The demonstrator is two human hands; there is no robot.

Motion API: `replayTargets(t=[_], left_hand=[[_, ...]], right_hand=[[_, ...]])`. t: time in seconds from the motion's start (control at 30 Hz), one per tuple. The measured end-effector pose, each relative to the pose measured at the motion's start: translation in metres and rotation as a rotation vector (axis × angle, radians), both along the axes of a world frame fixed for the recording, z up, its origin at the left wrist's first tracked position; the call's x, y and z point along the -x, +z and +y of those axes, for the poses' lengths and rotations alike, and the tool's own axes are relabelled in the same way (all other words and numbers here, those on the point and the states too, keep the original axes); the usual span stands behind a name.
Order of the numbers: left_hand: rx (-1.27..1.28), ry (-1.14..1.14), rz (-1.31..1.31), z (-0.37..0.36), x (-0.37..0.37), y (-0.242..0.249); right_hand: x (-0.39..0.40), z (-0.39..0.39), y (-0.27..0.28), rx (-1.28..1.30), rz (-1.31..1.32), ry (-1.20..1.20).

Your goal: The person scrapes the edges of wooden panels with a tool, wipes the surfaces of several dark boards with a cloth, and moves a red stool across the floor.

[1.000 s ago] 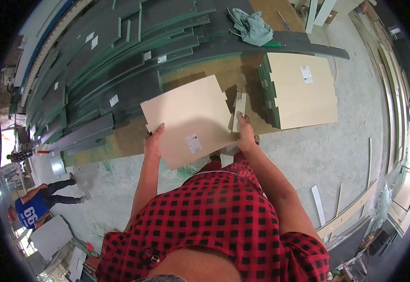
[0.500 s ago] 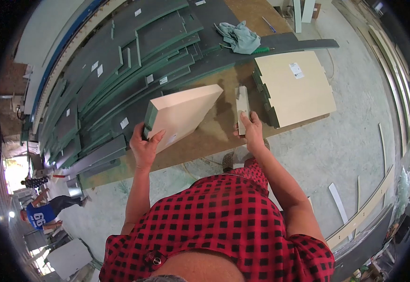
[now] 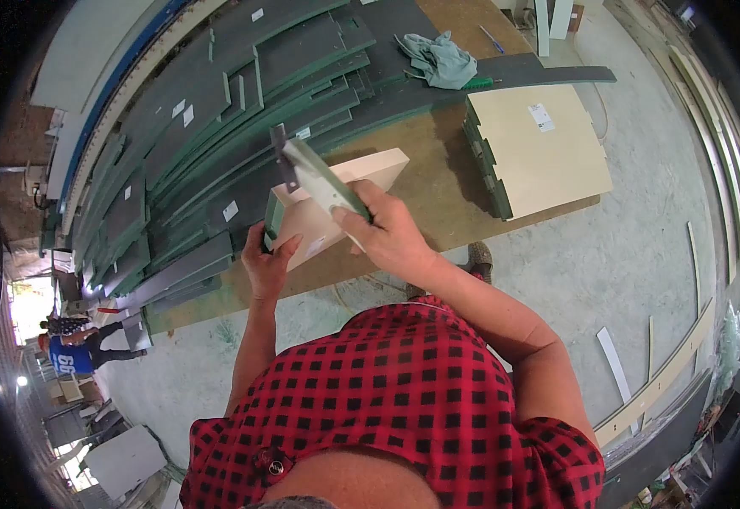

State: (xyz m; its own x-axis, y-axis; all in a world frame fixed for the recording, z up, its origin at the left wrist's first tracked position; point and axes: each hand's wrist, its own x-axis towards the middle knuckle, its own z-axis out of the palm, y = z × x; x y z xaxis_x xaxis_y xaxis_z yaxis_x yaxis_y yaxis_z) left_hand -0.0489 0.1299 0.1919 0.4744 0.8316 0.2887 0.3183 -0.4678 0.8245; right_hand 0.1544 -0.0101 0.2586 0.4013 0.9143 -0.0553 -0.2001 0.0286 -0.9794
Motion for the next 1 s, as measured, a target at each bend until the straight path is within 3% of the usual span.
replayTargets(t=[0.1, 0.27, 0.6, 0.67, 0.83, 1.0], left_hand=[[0.093, -0.015, -0.049, 0.0, 0.006, 0.003], [-0.001, -0.031, 0.077, -0.004, 0.018, -0.004], [-0.002, -0.039, -0.018, -0.013, 0.025, -0.003], [-0.009, -0.025, -0.028, -0.013, 0.028, -0.008], [-0.026, -0.077, 0.023, -0.015, 0.033, -0.004], [0.029, -0.08, 0.013, -0.018, 0.037, -0.004]], right_hand=[[0.008, 0.005, 0.006, 0.018, -0.039, 0.079], [0.019, 0.007, 0.004, 0.068, -0.173, 0.15], [-0.001, 0.009, -0.057, 0.219, -0.373, -0.089], [0.008, 0.007, -0.042, 0.25, -0.403, -0.095], [0.036, 0.001, -0.006, 0.034, -0.432, 0.018], [-0.01, 0.005, -0.087, 0.201, -0.421, -0.181]])
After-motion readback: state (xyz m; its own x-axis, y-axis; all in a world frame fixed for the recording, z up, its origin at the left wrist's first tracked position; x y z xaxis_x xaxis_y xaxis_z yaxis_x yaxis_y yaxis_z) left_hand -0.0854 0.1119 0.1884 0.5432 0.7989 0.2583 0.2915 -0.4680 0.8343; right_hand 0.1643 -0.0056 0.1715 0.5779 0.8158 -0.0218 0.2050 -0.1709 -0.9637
